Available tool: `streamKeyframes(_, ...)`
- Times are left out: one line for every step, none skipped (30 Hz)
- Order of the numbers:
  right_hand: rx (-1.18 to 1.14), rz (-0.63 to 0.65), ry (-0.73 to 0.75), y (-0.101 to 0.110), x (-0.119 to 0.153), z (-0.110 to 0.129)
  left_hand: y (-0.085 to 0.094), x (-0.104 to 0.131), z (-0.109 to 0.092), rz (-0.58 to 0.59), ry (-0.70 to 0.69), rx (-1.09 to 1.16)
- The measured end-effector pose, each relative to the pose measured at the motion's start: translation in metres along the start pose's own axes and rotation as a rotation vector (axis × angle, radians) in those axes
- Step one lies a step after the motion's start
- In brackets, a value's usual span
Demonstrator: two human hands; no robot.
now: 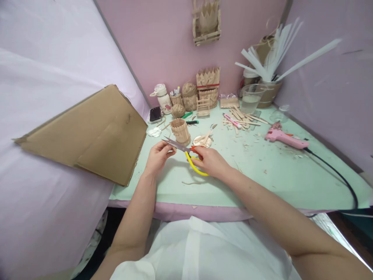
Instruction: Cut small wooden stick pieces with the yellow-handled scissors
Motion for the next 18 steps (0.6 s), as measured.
streamKeyframes(0.003, 0.005, -0.003, 0.0, 0.0, 0.0, 0.0, 0.0, 0.0, 0.003, 0.0, 0.003)
streamKeyframes(0.005, 0.01, -0.008, -0.001, 0.0, -0.001, -0.001, 0.0, -0.001, 0.009, 0.001, 0.009)
streamKeyframes(0.007, 0.014, -0.013, -0.001, 0.0, -0.001, -0.002, 0.0, -0.001, 0.014, 0.001, 0.017)
streamKeyframes(0.005, 0.017, -0.018, -0.001, 0.0, -0.001, -0.002, 0.001, -0.001, 0.017, 0.002, 0.026)
streamKeyframes(-0.006, 0.021, -0.025, -0.002, 0.0, -0.001, -0.002, 0.001, -0.002, 0.02, 0.004, 0.033)
streamKeyframes(-0.028, 0.026, -0.037, -0.002, -0.001, -0.002, -0.003, 0.001, -0.002, 0.019, 0.007, 0.04)
streamKeyframes(-0.064, 0.03, -0.057, -0.003, -0.001, -0.002, -0.003, 0.001, -0.002, 0.018, 0.01, 0.044)
streamKeyframes(-0.111, 0.035, -0.082, -0.003, -0.001, -0.003, -0.003, 0.001, -0.002, 0.019, 0.011, 0.045)
streamKeyframes(-0.161, 0.04, -0.107, -0.004, -0.001, -0.005, -0.003, 0.001, -0.002, 0.02, 0.009, 0.045)
streamKeyframes(-0.203, 0.04, -0.13, -0.004, -0.001, -0.006, -0.003, 0.0, -0.003, 0.021, 0.005, 0.043)
streamKeyframes(-0.231, 0.035, -0.146, -0.004, -0.001, -0.007, -0.003, 0.0, -0.003, 0.021, 0.0, 0.04)
streamKeyframes(-0.244, 0.027, -0.156, -0.003, -0.002, -0.008, -0.002, 0.0, -0.003, 0.021, -0.003, 0.037)
streamKeyframes(-0.246, 0.018, -0.159, -0.003, -0.002, -0.009, -0.002, 0.0, -0.003, 0.021, -0.004, 0.035)
streamKeyframes(-0.241, 0.01, -0.161, -0.002, -0.002, -0.01, -0.002, 0.0, -0.003, 0.02, -0.004, 0.035)
streamKeyframes(-0.235, 0.001, -0.161, -0.002, -0.002, -0.011, -0.002, 0.0, -0.003, 0.018, -0.005, 0.035)
streamKeyframes(-0.232, -0.008, -0.158, -0.002, -0.002, -0.013, -0.002, 0.0, -0.003, 0.015, -0.004, 0.033)
streamKeyframes(-0.229, -0.017, -0.154, -0.002, -0.002, -0.013, -0.002, 0.001, -0.003, 0.01, -0.005, 0.031)
streamKeyframes(-0.225, -0.027, -0.148, -0.002, -0.003, -0.014, -0.001, 0.001, -0.003, 0.005, -0.004, 0.027)
Point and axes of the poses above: each hand's wrist, its own x-axis away from the middle knuckle, its own y-axis out of the back of the hand, z = x × y, the point moved 7 cm from there along -x, towards the middle knuckle, and after that the axes turned 1 degree about -x, right-handed, at the moved point
